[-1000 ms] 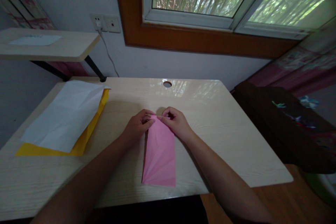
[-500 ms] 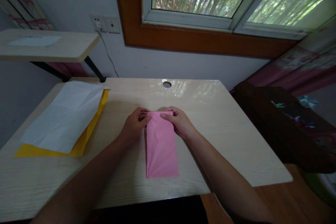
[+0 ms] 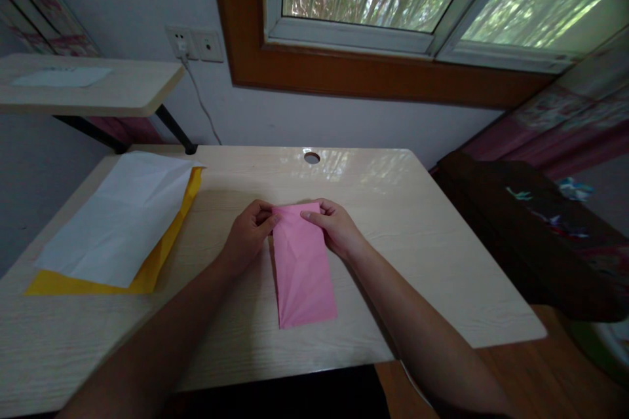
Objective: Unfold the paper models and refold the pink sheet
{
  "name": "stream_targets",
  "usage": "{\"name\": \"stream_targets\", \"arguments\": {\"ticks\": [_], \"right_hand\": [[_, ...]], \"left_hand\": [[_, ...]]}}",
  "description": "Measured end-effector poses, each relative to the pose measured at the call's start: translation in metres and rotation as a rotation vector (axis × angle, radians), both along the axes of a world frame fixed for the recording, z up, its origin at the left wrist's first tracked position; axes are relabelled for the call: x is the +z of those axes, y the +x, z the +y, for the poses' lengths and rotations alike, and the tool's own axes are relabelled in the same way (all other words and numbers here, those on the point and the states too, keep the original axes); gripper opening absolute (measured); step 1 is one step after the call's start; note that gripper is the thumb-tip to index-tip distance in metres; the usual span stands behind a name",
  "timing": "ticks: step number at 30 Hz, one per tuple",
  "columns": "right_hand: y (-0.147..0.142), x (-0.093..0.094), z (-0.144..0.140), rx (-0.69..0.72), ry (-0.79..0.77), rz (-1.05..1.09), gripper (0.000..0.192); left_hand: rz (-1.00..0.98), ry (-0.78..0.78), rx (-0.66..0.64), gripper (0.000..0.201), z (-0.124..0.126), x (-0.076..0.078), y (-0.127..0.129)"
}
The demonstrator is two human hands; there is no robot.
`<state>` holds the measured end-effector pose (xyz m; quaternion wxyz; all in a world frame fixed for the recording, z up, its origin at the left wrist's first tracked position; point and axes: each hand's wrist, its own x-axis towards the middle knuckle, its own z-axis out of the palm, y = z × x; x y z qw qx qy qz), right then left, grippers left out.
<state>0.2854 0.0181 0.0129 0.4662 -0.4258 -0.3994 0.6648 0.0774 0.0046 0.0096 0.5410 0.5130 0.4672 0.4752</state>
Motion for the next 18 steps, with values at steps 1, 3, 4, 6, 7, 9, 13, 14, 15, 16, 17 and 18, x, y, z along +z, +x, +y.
{"name": "stream_targets", "arguments": {"ticks": [1, 3, 4, 6, 7, 9, 13, 14, 15, 16, 17, 18], "right_hand": [[0.0004, -0.0008, 0.0001, -0.006, -0.010, -0.007, 0.037], [0.0015, -0.0026, 0.0009, -0.041, -0.011, -0.022, 0.034], [0.0021, -0.0034, 0.0015, -0.066, -0.005, -0.028, 0.033], [0.0032, -0.0045, 0.0026, -0.117, 0.018, -0.042, 0.030], [0.0036, -0.0048, 0.0030, -0.140, 0.035, -0.058, 0.029], [0.0042, -0.0050, 0.0032, -0.179, 0.076, -0.100, 0.027], [0.0051, -0.0046, 0.0019, -0.230, 0.078, -0.102, 0.028], [0.0056, -0.0046, 0.0018, -0.241, 0.071, -0.094, 0.028], [0.0061, -0.0047, 0.0021, -0.251, 0.072, -0.096, 0.029], [0.0068, -0.0048, 0.0028, -0.264, 0.084, -0.107, 0.029], [0.0076, -0.0049, 0.0038, -0.277, 0.104, -0.121, 0.029], [0.0084, -0.0050, 0.0050, -0.289, 0.123, -0.130, 0.029]], "left_hand": [[0.004, -0.003, 0.004, 0.028, -0.0001, 0.0001, 0.0002], [0.008, -0.019, 0.006, 0.029, -0.0002, 0.0009, 0.0007], [0.007, -0.028, 0.007, 0.029, -0.0003, 0.0014, 0.0010], [0.000, -0.040, 0.011, 0.030, -0.0003, 0.0024, 0.0015], [-0.007, -0.044, 0.012, 0.031, -0.0003, 0.0027, 0.0016], [-0.018, -0.050, 0.014, 0.031, -0.0001, 0.0032, 0.0018], [-0.023, -0.068, 0.019, 0.031, 0.0004, 0.0035, 0.0018], [-0.021, -0.072, 0.023, 0.031, 0.0006, 0.0034, 0.0017], [-0.020, -0.075, 0.024, 0.031, 0.0008, 0.0033, 0.0016], [-0.021, -0.077, 0.026, 0.031, 0.0010, 0.0031, 0.0015], [-0.025, -0.079, 0.030, 0.031, 0.0014, 0.0029, 0.0012], [-0.029, -0.082, 0.032, 0.032, 0.0017, 0.0027, 0.0009]]}}
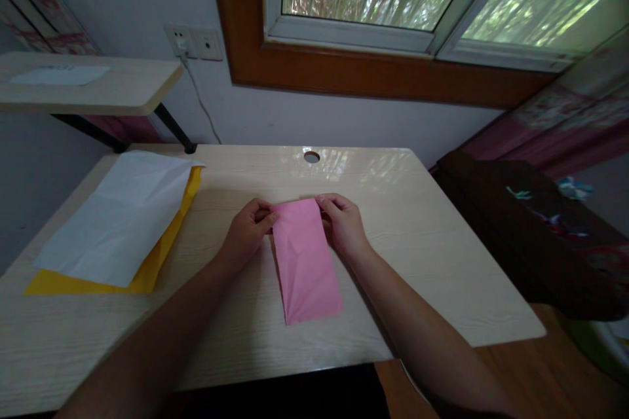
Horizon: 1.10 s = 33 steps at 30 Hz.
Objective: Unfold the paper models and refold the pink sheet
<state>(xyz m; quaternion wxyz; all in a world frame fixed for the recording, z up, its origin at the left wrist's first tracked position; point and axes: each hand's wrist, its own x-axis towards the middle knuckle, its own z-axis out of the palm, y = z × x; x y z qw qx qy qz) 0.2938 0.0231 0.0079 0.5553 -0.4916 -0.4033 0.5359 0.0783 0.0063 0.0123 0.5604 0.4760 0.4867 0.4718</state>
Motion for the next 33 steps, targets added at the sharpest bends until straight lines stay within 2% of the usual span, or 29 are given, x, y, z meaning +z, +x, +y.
{"name": "stream_targets", "arguments": {"ticks": [7, 12, 19, 27, 33], "right_hand": [[-0.0026, 0.0007, 0.0021, 0.067, -0.006, 0.141, 0.029], [-0.0066, 0.0005, -0.0038, 0.207, -0.028, -0.020, 0.035], [-0.0043, 0.0073, -0.0058, 0.142, 0.018, -0.188, 0.038], [-0.0030, 0.0038, -0.0042, 0.118, 0.108, -0.282, 0.037], [-0.0032, 0.0003, -0.0032, 0.086, 0.193, -0.363, 0.035]], "left_hand": [[-0.006, -0.002, 0.018, 0.033, 0.0012, 0.0001, -0.0019], [-0.021, -0.004, 0.024, 0.033, 0.0017, -0.0012, -0.0010], [-0.076, -0.029, 0.004, 0.036, 0.0010, 0.0005, 0.0008], [-0.097, -0.070, -0.038, 0.039, 0.0025, 0.0024, -0.0004], [-0.021, -0.062, -0.032, 0.040, 0.0033, 0.0014, -0.0012]]}}
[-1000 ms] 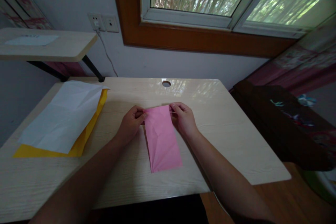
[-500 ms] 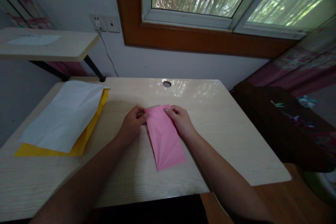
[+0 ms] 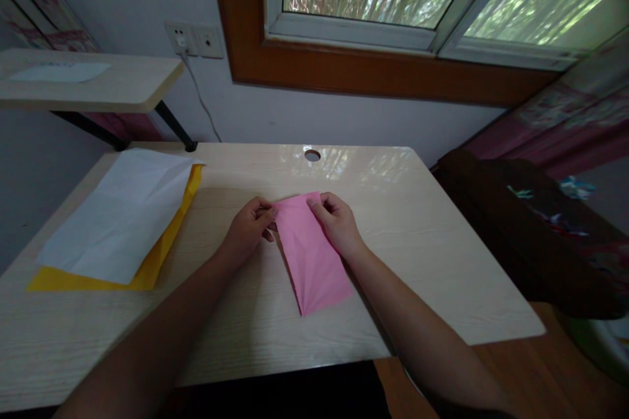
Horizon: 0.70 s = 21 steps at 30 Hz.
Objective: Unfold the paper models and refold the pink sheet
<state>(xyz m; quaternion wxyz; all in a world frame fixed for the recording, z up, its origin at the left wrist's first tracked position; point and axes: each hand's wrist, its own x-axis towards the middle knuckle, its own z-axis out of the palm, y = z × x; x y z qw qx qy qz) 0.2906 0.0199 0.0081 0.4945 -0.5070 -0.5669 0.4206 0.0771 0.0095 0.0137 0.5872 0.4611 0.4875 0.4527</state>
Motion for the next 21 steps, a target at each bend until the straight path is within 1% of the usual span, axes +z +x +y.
{"name": "stream_targets", "arguments": {"ticks": [3, 4, 5, 7, 8, 9, 13, 16, 18, 21], "right_hand": [[-0.0019, -0.0028, 0.0006, 0.038, -0.003, 0.043, 0.033], [-0.0028, -0.0035, 0.0006, 0.065, -0.009, 0.074, 0.036], [-0.0035, -0.0040, 0.0005, 0.097, -0.012, 0.098, 0.045], [-0.0046, -0.0042, 0.0000, 0.156, -0.007, 0.103, 0.074], [-0.0048, -0.0039, -0.0004, 0.176, -0.001, 0.086, 0.085], [-0.0048, -0.0036, -0.0006, 0.190, 0.004, 0.066, 0.091], [-0.0044, -0.0032, -0.0003, 0.219, -0.028, 0.086, 0.094], [-0.0042, -0.0038, 0.0007, 0.223, -0.073, 0.125, 0.094], [-0.0041, -0.0036, 0.0011, 0.210, -0.089, 0.154, 0.092], [-0.0038, -0.0010, 0.0009, 0.181, -0.120, 0.236, 0.090]], "left_hand": [[0.022, 0.026, 0.003, 0.037, -0.0010, -0.0001, 0.0000], [0.023, 0.036, 0.007, 0.036, -0.0015, 0.0002, 0.0001], [0.027, 0.043, 0.008, 0.036, -0.0021, 0.0006, 0.0003], [0.043, 0.055, 0.015, 0.034, -0.0033, 0.0019, 0.0008], [0.057, 0.059, 0.022, 0.034, -0.0038, 0.0026, 0.0010], [0.070, 0.061, 0.031, 0.033, -0.0041, 0.0032, 0.0011], [0.079, 0.075, 0.055, 0.033, -0.0035, 0.0037, 0.0011], [0.053, 0.062, 0.037, 0.033, -0.0030, 0.0027, 0.0011], [0.042, 0.047, -0.014, 0.035, -0.0039, 0.0020, 0.0014], [0.039, 0.033, -0.171, 0.040, -0.0065, 0.0011, 0.0020]]}}
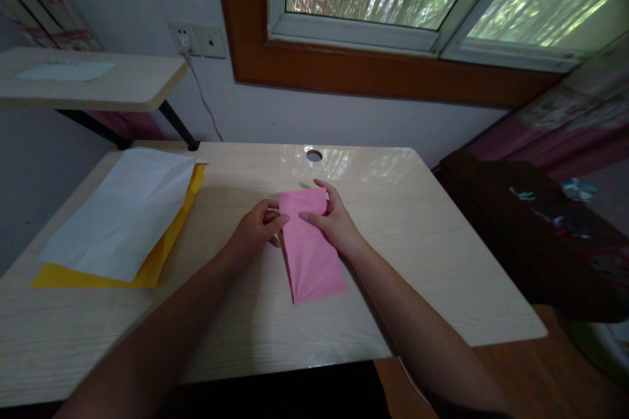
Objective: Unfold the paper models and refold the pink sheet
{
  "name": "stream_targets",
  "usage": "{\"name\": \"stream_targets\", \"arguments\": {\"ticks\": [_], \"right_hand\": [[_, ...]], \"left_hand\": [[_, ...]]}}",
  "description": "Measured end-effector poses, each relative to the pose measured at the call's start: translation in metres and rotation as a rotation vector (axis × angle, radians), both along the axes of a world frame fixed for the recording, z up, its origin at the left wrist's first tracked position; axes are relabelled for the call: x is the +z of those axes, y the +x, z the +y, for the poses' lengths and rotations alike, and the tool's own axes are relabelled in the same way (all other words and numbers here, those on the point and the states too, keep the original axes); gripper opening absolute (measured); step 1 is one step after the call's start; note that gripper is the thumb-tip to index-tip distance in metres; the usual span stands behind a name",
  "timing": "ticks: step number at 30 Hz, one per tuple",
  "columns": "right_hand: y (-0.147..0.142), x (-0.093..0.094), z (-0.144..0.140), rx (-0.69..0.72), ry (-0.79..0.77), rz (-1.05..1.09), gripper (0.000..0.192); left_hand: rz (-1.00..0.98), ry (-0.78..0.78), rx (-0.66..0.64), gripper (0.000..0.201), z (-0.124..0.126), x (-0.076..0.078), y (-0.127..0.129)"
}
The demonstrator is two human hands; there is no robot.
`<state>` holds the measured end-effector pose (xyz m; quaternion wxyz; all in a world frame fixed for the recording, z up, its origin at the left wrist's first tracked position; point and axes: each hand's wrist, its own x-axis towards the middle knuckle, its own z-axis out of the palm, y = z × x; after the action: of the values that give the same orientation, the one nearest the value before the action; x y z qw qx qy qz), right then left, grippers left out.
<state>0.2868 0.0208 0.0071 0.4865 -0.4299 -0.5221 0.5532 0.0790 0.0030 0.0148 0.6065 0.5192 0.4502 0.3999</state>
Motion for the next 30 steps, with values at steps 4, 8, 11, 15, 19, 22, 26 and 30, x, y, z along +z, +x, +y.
{"name": "stream_targets", "arguments": {"ticks": [4, 8, 11, 15, 19, 22, 26, 30], "right_hand": [[0.0005, 0.0053, -0.0007, -0.049, -0.022, 0.048, 0.087], [-0.0002, 0.0079, -0.0017, -0.082, -0.023, 0.069, 0.086], [-0.0017, 0.0075, -0.0026, -0.074, -0.053, 0.090, 0.090], [-0.0031, 0.0052, -0.0027, 0.024, -0.072, 0.086, 0.100], [-0.0035, 0.0025, -0.0015, 0.063, -0.082, 0.082, 0.097], [-0.0040, 0.0007, -0.0007, 0.052, -0.104, 0.103, 0.092], [-0.0041, 0.0012, -0.0005, 0.036, -0.111, 0.134, 0.087], [-0.0035, 0.0061, -0.0019, 0.008, -0.123, 0.150, 0.083]], "left_hand": [[0.073, 0.000, -0.135, 0.028, -0.0024, -0.0007, 0.0001], [0.099, -0.015, -0.086, 0.027, -0.0029, 0.0009, 0.0006], [0.065, -0.006, -0.005, 0.028, -0.0031, 0.0030, 0.0015], [0.057, 0.021, 0.123, 0.029, -0.0018, 0.0042, 0.0009], [0.037, 0.006, 0.176, 0.029, 0.0011, 0.0025, -0.0015], [0.009, -0.010, 0.168, 0.032, 0.0022, 0.0018, -0.0024], [-0.033, -0.011, 0.116, 0.035, 0.0011, 0.0025, -0.0016], [-0.027, -0.015, 0.036, 0.033, -0.0011, 0.0007, -0.0008]]}}
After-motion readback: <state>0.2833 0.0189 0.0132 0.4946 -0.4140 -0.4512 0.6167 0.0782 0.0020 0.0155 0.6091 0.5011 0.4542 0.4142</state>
